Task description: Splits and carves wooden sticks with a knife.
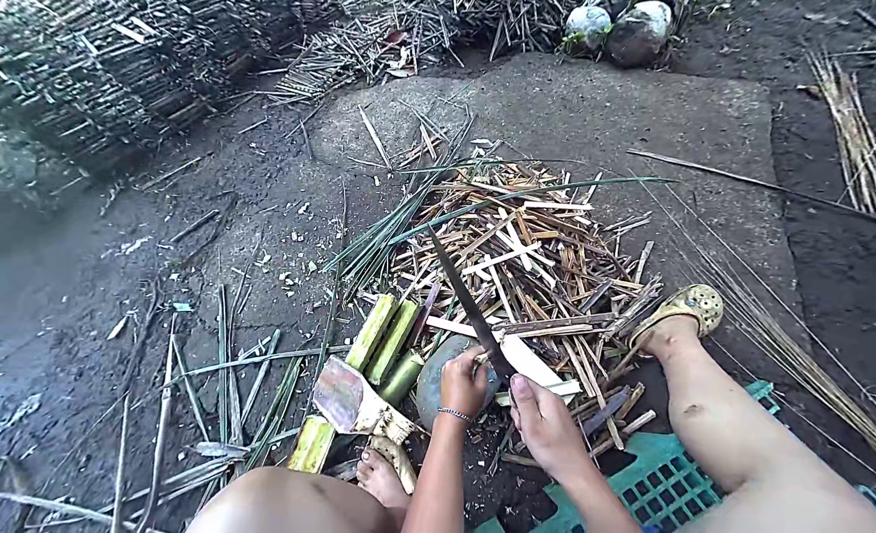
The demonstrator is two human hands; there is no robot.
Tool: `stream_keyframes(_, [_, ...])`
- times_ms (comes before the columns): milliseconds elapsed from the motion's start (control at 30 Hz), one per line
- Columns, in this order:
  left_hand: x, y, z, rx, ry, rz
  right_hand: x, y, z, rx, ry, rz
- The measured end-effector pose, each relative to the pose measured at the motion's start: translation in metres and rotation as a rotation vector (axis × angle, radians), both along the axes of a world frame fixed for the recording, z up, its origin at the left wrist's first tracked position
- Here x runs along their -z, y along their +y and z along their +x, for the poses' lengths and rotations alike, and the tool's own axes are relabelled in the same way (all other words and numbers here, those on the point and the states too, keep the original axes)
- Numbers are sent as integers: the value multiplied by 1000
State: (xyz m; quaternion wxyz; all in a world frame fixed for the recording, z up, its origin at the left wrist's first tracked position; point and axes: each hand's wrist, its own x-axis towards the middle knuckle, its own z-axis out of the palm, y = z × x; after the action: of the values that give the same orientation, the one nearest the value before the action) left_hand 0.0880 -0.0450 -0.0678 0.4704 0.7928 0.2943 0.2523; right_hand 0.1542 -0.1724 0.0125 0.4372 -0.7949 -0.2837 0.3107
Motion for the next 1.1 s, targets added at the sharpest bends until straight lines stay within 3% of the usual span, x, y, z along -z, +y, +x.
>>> stream_keyframes(133, [5, 11, 3, 44, 116, -144, 3, 17, 15, -51, 43, -111])
stream_keyframes(200, [-11, 21, -10, 94, 14, -270, -16, 15, 19, -42, 46, -84])
stream_keyframes(300, [-17, 36, -26, -245, -367, -317, -45, 0, 16, 102, -50, 180])
stream_keyframes(367, [-25, 45, -33, -519, -507, -408, -39, -5, 10, 162, -45, 240])
stream_keyframes(433, [-34, 53, -31, -670, -556, -437, -5, 0, 9, 126, 28, 65])
stream_keyframes(500, [-41, 53, -27, -668, -542, -438, 27, 11, 12, 59, 77, -114])
stream_keyframes(567, [-45, 48, -22, -628, -543, -410, 18, 17, 20, 14, 125, -150])
stream_keyframes(700, [-49, 40, -20, -673, -613, -430, -30, -5, 7, 128, -4, 297])
stream_keyframes(767, [-48, 39, -18, -772, -647, -511, -33, -12, -1, 181, -87, 394])
stream_keyframes(833, [-49, 42, -14, -825, -630, -535, -9, -10, -2, 170, -83, 147])
stream_keyframes(900, [-52, 42, -14, -816, -600, -524, 27, 5, 5, 60, 108, -185])
stream_keyframes(967, [-54, 40, -12, -791, -588, -518, 37, 17, 20, 12, 189, -282])
stream_keyframes(1033, [-54, 41, -13, -800, -578, -513, 16, 13, 26, 16, 218, -162])
stream_keyframes(1100, [-48, 40, -19, -853, -560, -528, -8, -3, 16, 71, 128, 119])
